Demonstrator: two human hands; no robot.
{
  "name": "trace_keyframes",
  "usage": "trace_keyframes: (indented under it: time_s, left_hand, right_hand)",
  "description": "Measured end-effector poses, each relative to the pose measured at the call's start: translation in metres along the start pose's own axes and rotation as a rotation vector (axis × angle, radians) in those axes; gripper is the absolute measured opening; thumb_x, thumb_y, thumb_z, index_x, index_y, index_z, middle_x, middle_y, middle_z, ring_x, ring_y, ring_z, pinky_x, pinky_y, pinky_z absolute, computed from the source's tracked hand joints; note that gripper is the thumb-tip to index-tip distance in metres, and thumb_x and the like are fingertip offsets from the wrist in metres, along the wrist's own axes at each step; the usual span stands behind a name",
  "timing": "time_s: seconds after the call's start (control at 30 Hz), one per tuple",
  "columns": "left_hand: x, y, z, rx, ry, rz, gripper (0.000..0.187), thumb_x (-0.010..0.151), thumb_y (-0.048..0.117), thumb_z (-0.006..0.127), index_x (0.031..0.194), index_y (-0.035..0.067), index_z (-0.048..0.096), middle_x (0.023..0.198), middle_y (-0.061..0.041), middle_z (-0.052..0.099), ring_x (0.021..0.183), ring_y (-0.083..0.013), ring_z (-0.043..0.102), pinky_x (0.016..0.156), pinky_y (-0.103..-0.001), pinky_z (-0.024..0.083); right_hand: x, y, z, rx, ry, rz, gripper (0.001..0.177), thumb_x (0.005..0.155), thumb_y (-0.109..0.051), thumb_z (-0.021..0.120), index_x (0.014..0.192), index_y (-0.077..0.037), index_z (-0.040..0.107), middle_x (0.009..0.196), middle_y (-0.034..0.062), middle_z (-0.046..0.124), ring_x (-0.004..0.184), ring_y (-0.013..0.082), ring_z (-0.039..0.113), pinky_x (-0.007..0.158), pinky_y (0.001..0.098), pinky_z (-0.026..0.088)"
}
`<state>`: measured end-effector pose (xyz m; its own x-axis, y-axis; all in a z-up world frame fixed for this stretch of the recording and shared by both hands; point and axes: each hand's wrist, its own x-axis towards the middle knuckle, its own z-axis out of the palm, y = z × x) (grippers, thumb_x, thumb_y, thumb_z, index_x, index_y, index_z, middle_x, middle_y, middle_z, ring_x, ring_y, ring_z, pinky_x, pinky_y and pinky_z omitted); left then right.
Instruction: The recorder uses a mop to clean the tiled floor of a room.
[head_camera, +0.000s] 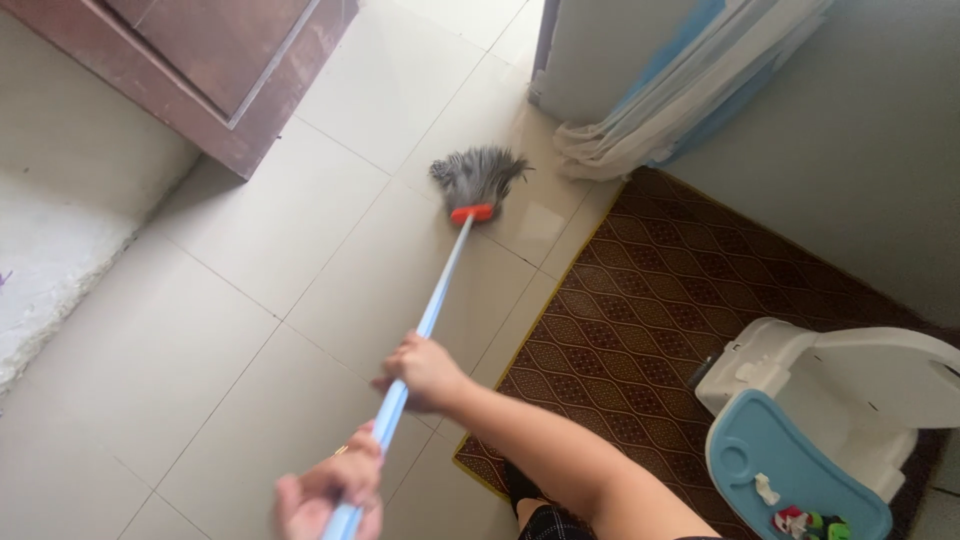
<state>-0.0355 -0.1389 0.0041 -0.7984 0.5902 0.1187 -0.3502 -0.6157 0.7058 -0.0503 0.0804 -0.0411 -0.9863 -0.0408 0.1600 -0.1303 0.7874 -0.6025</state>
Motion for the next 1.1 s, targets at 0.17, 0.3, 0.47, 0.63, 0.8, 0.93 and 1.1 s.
trace_keyframes:
  time_s: [0.17,0.3,0.47,0.63,0.8,0.93,1.1]
  left_hand:
    - [-0.034,0.04,-0.087,0.448,0.011,-0.326,0.079,0.097,0.062,0.024,0.061,-0.003,0.052,0.061,-0.018,0.062,0.066,-0.038,0.056,0.104,-0.061,0.033]
    - [-0.031,0.047,-0.049,0.206,-0.154,-0.17,0.085,0.107,0.067,0.011,0.062,0.002,0.042,0.06,-0.012,0.055,0.065,-0.0361,0.053,0.109,-0.065,0.035]
    - [0.007,-0.003,0.031,0.035,-0.403,-0.145,0.074,0.109,0.061,0.019,0.064,0.006,0.041,0.057,-0.01,0.05,0.075,-0.0333,0.049,0.113,-0.058,0.029]
    - [0.041,-0.087,0.076,-0.004,-0.145,-0.197,0.068,0.105,0.054,0.032,0.061,0.004,0.047,0.054,-0.009,0.045,0.086,-0.0331,0.049,0.12,-0.052,0.024]
    - [0.121,-0.096,0.126,0.02,-0.399,-0.238,0.069,0.105,0.052,0.038,0.056,0.004,0.047,0.049,-0.009,0.051,0.067,-0.0274,0.049,0.111,-0.044,0.03]
    - [0.162,-0.101,0.135,0.006,-0.549,-0.26,0.069,0.104,0.052,0.037,0.055,0.005,0.047,0.049,-0.009,0.053,0.065,-0.0248,0.048,0.106,-0.041,0.032]
    - [0.227,-0.111,0.144,0.143,-0.616,-0.307,0.069,0.102,0.055,0.037,0.056,0.004,0.047,0.05,-0.007,0.048,0.066,-0.0254,0.047,0.105,-0.042,0.033]
  right_hand:
    - [-0.018,-0.068,-0.039,0.08,-0.129,0.005,0.032,0.085,-0.03,0.071,0.062,-0.011,0.059,0.062,0.0098,0.062,0.064,0.0328,0.063,0.074,0.0426,0.051]
    - [-0.054,-0.074,-0.05,0.112,-0.142,0.068,0.031,0.089,-0.031,0.07,0.066,-0.011,0.062,0.063,0.0093,0.062,0.066,0.033,0.063,0.075,0.0431,0.049]
    - [-0.098,-0.014,-0.059,-0.013,-0.055,0.154,0.019,0.086,-0.026,0.07,0.072,-0.014,0.069,0.072,0.0069,0.067,0.077,0.0292,0.064,0.08,0.0423,0.048]
    - [-0.108,0.062,-0.078,-0.199,0.08,0.268,0.018,0.085,-0.027,0.071,0.071,-0.014,0.071,0.075,0.0053,0.07,0.086,0.0273,0.065,0.092,0.0499,0.044]
    - [-0.103,0.08,-0.122,-0.144,0.171,0.519,0.026,0.091,-0.028,0.07,0.074,-0.01,0.065,0.08,0.007,0.068,0.092,0.0281,0.065,0.083,0.0467,0.045]
    - [-0.096,0.093,-0.135,-0.115,0.33,0.56,0.03,0.093,-0.026,0.069,0.071,-0.008,0.061,0.078,0.0083,0.066,0.092,0.0305,0.064,0.08,0.046,0.046]
    - [-0.067,0.151,-0.139,-0.163,0.532,0.479,0.03,0.091,-0.022,0.071,0.068,-0.01,0.058,0.072,0.0082,0.064,0.085,0.0316,0.062,0.083,0.0481,0.045]
